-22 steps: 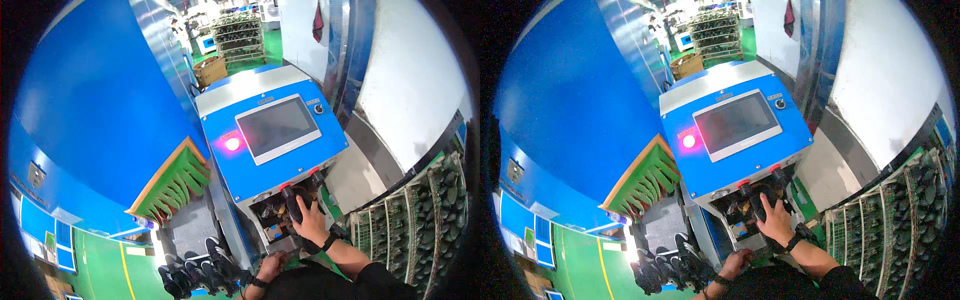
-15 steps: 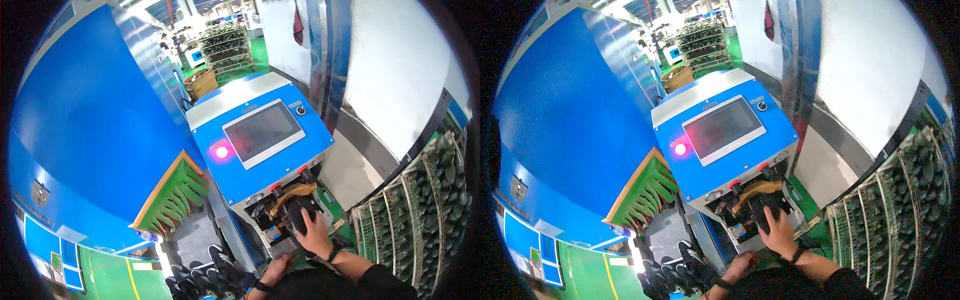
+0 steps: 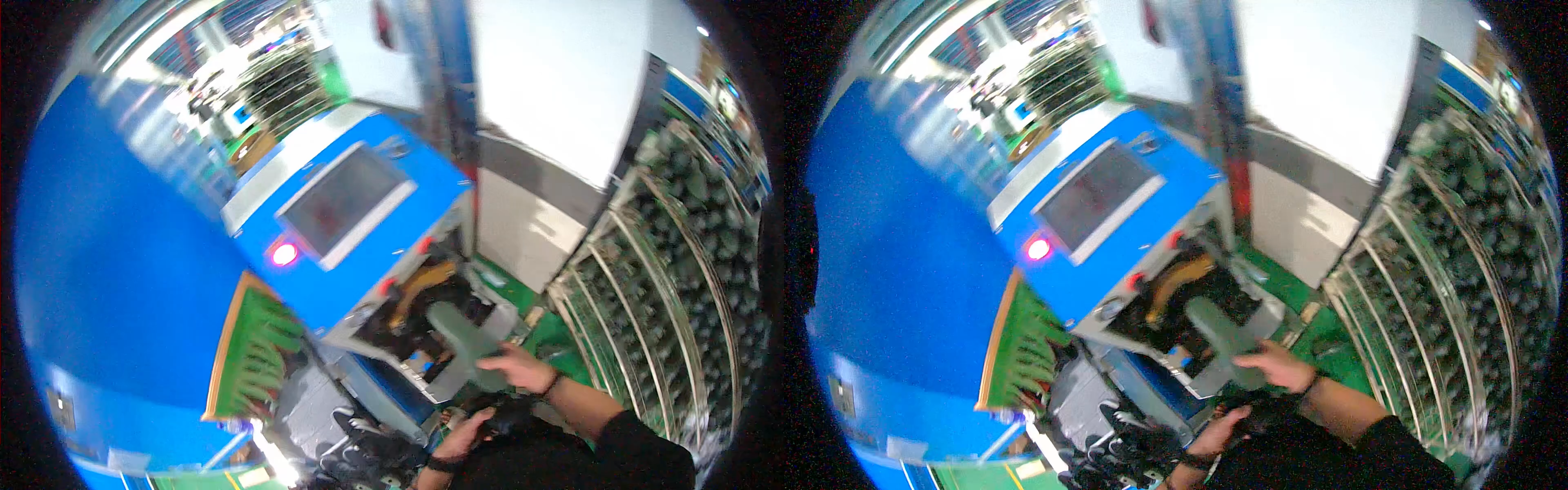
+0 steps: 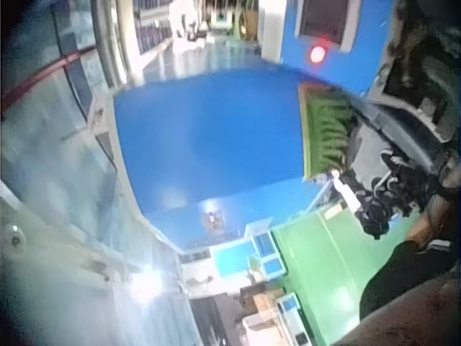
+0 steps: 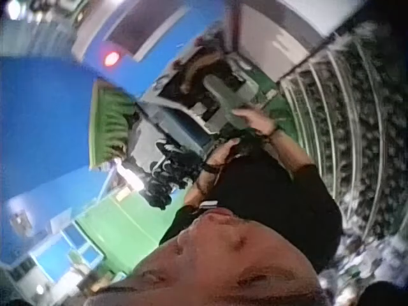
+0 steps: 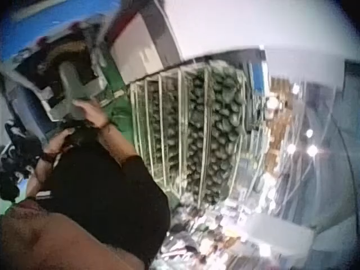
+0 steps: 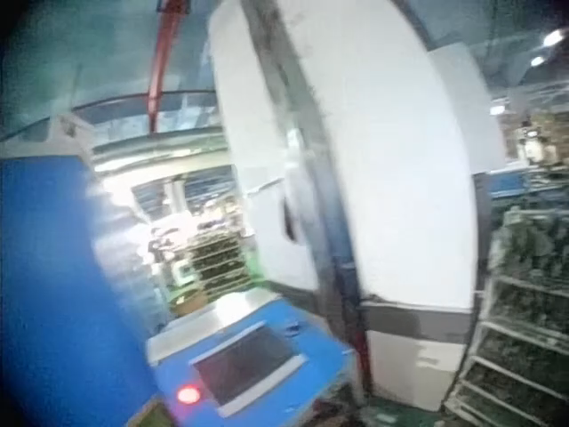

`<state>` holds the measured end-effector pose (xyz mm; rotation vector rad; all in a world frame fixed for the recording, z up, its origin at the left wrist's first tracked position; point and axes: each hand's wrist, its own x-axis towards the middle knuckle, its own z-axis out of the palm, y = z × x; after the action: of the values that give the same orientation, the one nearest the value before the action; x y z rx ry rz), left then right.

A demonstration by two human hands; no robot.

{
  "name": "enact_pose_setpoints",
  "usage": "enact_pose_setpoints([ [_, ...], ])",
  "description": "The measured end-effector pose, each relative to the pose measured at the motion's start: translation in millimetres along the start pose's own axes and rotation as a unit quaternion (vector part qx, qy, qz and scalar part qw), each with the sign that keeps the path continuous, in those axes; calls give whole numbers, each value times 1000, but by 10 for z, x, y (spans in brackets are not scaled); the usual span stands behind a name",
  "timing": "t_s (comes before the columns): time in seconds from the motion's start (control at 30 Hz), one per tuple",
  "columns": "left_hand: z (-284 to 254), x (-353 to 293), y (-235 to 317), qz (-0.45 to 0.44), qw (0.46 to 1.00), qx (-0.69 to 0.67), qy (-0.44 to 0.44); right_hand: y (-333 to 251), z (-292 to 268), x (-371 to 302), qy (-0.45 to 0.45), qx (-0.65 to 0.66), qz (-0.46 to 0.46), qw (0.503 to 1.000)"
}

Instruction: Using a toe-lasting machine to shape and attach shoe uppers to lasts.

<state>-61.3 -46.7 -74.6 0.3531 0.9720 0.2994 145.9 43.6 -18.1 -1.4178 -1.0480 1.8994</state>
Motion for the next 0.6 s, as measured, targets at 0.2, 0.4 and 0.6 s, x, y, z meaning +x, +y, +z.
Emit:
enact_pose_setpoints([
  [0.2,-358,-59,-218,96,981,71,153,367,-57,-34,-3,43,-188,981],
  [0.4,726,124,-26,146,945,163,244,1462,-1488,-1715,274,-229,-54,933],
  [0.6,1731,758,-7,107,911,360,169,3178,-2116,-3164,788,-146,137,582],
])
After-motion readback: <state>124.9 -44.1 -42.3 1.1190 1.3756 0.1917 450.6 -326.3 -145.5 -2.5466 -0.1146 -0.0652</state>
